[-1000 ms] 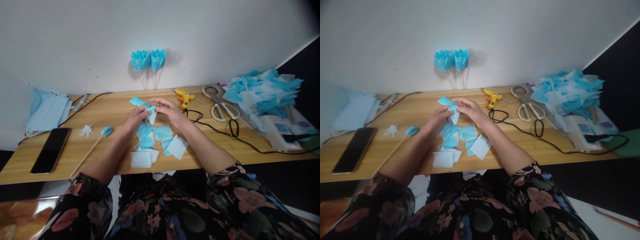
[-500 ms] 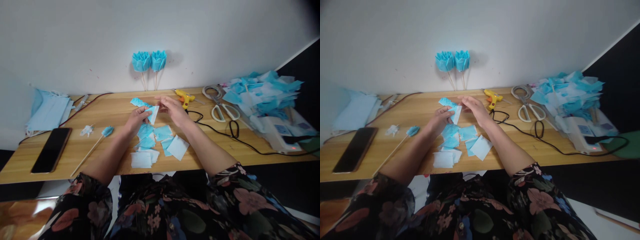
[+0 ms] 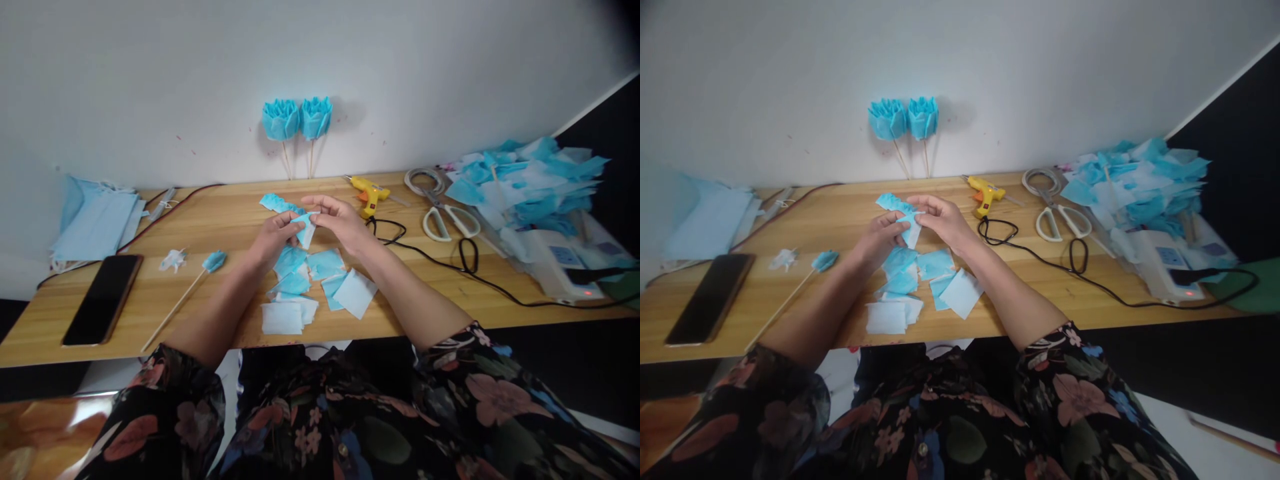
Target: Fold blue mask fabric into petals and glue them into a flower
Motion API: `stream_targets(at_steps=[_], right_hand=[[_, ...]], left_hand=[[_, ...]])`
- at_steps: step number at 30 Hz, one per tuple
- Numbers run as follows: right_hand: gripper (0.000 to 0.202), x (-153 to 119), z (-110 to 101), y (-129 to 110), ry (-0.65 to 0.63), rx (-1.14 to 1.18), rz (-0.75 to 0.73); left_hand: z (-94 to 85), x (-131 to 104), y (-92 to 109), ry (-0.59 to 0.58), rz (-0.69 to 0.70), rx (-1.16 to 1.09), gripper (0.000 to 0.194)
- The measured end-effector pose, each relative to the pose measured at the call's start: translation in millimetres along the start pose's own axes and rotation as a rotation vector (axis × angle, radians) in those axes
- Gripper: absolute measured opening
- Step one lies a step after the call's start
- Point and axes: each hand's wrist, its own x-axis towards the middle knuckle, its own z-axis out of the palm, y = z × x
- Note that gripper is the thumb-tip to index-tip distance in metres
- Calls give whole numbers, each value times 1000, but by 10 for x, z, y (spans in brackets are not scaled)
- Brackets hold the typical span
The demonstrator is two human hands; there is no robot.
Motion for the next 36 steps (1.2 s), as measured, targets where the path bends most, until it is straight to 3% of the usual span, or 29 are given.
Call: stream_targets(at_steps=[8, 14, 24, 36], right_hand=[[33, 35, -39, -8, 33, 162, 126], [33, 65, -87, 5, 173, 148, 146], [49, 83, -65, 34, 237, 149, 107], [48, 85, -117, -68, 296, 119, 54]], left_hand=[[7, -6, 4, 31, -25, -72, 22], [15, 2, 29, 76, -41, -161, 23], [-5, 24, 19, 107, -30, -221, 26], [-35, 13, 44, 122, -43, -235, 30]])
